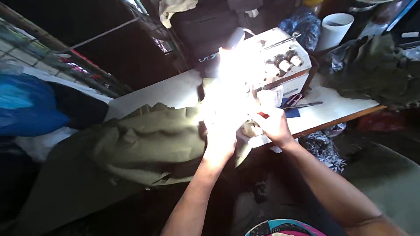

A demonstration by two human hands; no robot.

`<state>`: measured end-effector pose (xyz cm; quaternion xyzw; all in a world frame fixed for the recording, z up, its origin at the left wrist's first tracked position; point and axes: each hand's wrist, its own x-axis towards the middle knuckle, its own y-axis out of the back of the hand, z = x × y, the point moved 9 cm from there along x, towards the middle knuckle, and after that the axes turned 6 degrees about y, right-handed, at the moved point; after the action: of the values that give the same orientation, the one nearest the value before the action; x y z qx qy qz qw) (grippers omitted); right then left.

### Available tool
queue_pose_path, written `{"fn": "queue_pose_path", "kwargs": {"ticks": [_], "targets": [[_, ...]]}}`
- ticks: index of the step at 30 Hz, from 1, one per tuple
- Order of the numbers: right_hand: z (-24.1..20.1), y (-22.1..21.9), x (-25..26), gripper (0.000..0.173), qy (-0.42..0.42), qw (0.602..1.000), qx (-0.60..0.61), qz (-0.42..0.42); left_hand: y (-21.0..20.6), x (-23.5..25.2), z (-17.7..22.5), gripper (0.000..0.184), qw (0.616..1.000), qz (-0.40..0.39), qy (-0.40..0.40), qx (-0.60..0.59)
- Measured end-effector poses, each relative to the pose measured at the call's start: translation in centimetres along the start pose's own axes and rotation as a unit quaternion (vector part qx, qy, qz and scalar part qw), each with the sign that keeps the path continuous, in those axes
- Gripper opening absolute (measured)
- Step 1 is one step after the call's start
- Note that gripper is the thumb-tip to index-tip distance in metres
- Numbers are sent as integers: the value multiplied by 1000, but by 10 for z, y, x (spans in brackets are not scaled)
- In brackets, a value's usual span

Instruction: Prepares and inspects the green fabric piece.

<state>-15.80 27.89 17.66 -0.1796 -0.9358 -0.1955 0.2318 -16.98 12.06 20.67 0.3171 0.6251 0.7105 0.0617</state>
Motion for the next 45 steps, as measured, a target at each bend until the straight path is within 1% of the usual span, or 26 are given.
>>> {"fn": "queue_pose_path", "kwargs": {"ticks": [2,5,6,7,9,11,12,14,16,17,18,20,22,23,24,26,27,30,32,35,37,39,41,42,43,45], "targets": [[-19,-1,10,13,45,995,-91,-17,3,19,-13,25,998,-47,28,7],[-39,-4,13,25,101,984,-141,-44,-7,51,-43,54,995,-85,54,1],[-41,-5,12,31,105,983,-141,-55,-12,66,-52,58,990,-119,69,35],[-40,-5,9,35,95,983,-139,-70,-16,78,-59,59,983,-149,84,60],[-32,0,0,22,74,985,-133,-79,-14,87,-65,56,969,-183,93,137],[-24,14,-18,22,68,988,-126,-64,0,61,-62,47,963,-177,124,161],[-17,23,-29,27,50,993,-96,-52,5,35,-51,42,961,-189,137,150],[8,29,-48,30,-63,996,53,-47,8,-9,0,35,963,-219,112,106],[37,17,-63,27,-179,959,215,-33,-18,-22,68,35,982,-187,24,8],[50,15,-69,29,-209,949,235,-12,-42,-20,91,39,977,-210,2,-43],[60,20,-69,31,-214,951,221,8,-64,-15,104,52,964,-254,-16,-72],[64,34,-62,25,-193,960,203,12,-82,-3,110,83,938,-323,-41,-121],[56,45,-61,17,-165,961,219,-11,-77,0,103,97,918,-307,-61,-244],[54,51,-64,15,-153,960,235,-13,-72,2,94,96,909,-281,-61,-303],[52,55,-68,14,-149,957,249,-9,-68,3,84,90,898,-268,-57,-343],[53,61,-76,13,-153,949,274,4,-64,3,66,56,885,-260,-40,-385],[55,62,-79,12,-156,947,279,9,-63,4,58,45,891,-249,-35,-379],[56,65,-86,11,-156,951,269,-3,-51,-3,38,31,939,-172,-39,-296],[52,65,-88,12,-161,951,264,-19,-35,-8,28,25,945,-120,-25,-303],[45,63,-91,11,-168,944,283,-36,-15,-18,21,21,939,-107,-7,-326],[39,65,-91,8,-157,943,293,-27,-2,-23,20,22,929,-99,-47,-353],[27,76,-88,6,-113,955,275,-4,5,-30,18,28,924,-147,-89,-341],[2,109,-78,1,-38,973,224,37,6,-44,4,37,923,-237,-105,-283],[-14,132,-71,3,4,979,194,56,9,-52,-9,38,926,-258,-106,-253],[-31,157,-63,5,44,983,163,73,15,-59,-24,37,933,-251,-108,-235],[-66,195,-51,6,124,983,103,90,41,-67,-49,35,948,-196,-137,-212]]}}
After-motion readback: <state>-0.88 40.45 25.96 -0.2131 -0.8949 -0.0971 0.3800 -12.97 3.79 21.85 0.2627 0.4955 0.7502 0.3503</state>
